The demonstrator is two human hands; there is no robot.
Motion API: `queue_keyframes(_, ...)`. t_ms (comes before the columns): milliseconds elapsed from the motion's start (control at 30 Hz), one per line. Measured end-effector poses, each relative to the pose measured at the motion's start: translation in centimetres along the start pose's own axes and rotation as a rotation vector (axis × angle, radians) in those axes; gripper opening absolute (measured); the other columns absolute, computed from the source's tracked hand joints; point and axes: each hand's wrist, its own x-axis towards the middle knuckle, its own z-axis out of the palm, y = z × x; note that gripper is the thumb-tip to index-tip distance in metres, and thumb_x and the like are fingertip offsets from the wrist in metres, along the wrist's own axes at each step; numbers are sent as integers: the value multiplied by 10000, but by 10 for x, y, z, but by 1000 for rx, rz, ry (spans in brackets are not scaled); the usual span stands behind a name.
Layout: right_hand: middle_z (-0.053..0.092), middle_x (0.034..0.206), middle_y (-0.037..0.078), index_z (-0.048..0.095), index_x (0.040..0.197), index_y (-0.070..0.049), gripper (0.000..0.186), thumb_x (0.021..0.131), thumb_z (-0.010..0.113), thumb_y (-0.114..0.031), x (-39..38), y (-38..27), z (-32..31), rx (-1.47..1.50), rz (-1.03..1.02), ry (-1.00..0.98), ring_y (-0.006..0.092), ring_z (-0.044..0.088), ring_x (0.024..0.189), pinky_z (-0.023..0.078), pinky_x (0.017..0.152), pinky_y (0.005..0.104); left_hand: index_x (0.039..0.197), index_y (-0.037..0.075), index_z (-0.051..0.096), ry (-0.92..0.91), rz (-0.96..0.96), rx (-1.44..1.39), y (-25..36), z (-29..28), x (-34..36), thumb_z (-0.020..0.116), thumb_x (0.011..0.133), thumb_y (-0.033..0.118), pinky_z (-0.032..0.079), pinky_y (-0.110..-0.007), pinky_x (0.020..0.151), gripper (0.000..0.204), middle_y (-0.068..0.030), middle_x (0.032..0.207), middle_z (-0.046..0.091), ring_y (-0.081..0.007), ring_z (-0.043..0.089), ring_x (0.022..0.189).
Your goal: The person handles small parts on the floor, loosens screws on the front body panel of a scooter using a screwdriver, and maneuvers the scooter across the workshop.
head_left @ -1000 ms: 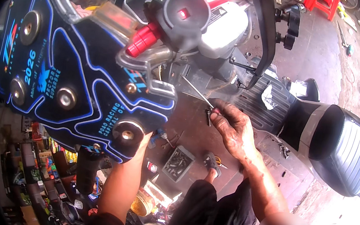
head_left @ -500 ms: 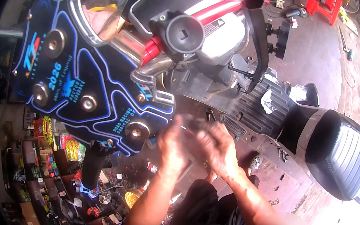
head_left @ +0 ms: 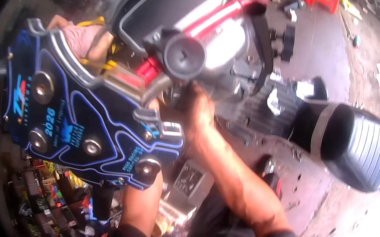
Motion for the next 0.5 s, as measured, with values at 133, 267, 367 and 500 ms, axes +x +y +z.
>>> queue_keyframes(133,573,844,46,567,950,-47,270,917,453,-290,-8,-19,-5,119,111,-21,151,531,750,438,685,279,872,73,586,-2,4,50,0,10,7,535,864,235,389,-275,462,170,9,630,464,-115,442,506)
queue_keyframes(267,546,753,22,562,889,-61,232,907,483,-278,-16,-21,1,406,284,-119,135,498,652,414,600,263,845,79,595,3,40,111,9,10,-10,525,862,203,385,-268,449,143,11,630,477,-107,441,497)
queue_keyframes(367,533,728,12,561,870,-63,203,895,508,-257,-7,-10,-35,544,314,-45,127,482,623,400,566,261,856,67,595,-50,-118,133,-42,27,-61,527,863,194,384,-270,441,145,10,635,479,-109,440,495)
queue_keyframes(500,514,708,6,567,859,-57,184,874,545,-239,-30,10,-42,476,321,-150,94,457,617,365,536,250,960,41,578,-162,10,237,-26,7,-76,556,858,196,383,-259,439,187,10,647,485,-100,437,492)
